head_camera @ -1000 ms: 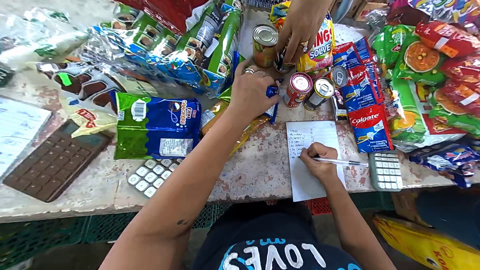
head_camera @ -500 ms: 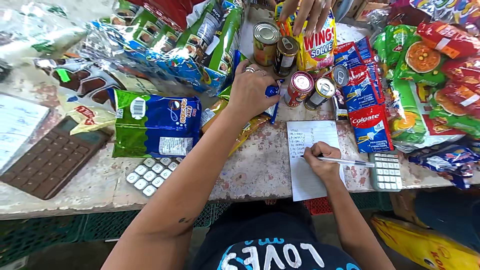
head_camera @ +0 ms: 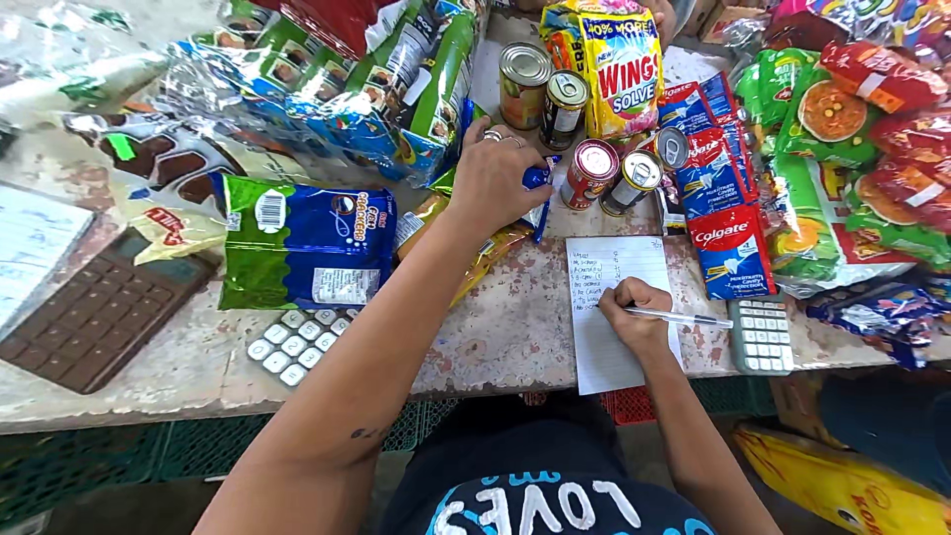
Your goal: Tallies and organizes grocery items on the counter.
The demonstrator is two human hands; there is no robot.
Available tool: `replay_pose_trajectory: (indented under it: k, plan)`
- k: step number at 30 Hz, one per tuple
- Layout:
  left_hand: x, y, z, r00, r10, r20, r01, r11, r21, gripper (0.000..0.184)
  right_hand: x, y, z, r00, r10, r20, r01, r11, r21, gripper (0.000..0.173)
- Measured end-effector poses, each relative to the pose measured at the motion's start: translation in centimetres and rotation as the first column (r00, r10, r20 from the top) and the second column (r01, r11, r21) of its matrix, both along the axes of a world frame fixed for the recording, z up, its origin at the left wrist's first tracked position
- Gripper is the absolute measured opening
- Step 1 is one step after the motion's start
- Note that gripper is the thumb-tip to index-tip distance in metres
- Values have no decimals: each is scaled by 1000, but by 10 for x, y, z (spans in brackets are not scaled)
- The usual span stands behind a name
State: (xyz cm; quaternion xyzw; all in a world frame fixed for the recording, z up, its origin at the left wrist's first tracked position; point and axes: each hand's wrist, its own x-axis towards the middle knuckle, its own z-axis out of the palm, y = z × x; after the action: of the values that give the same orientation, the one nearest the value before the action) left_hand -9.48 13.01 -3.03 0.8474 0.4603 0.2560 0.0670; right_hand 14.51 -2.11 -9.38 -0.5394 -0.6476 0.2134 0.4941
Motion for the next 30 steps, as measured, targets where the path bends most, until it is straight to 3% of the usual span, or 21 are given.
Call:
replay_pose_trajectory:
  k: [30]
  plan:
    - [0,0,0,1000,-3,5,3,1000,13,34,1,0,0,997,-73,-16,74,997,17,35]
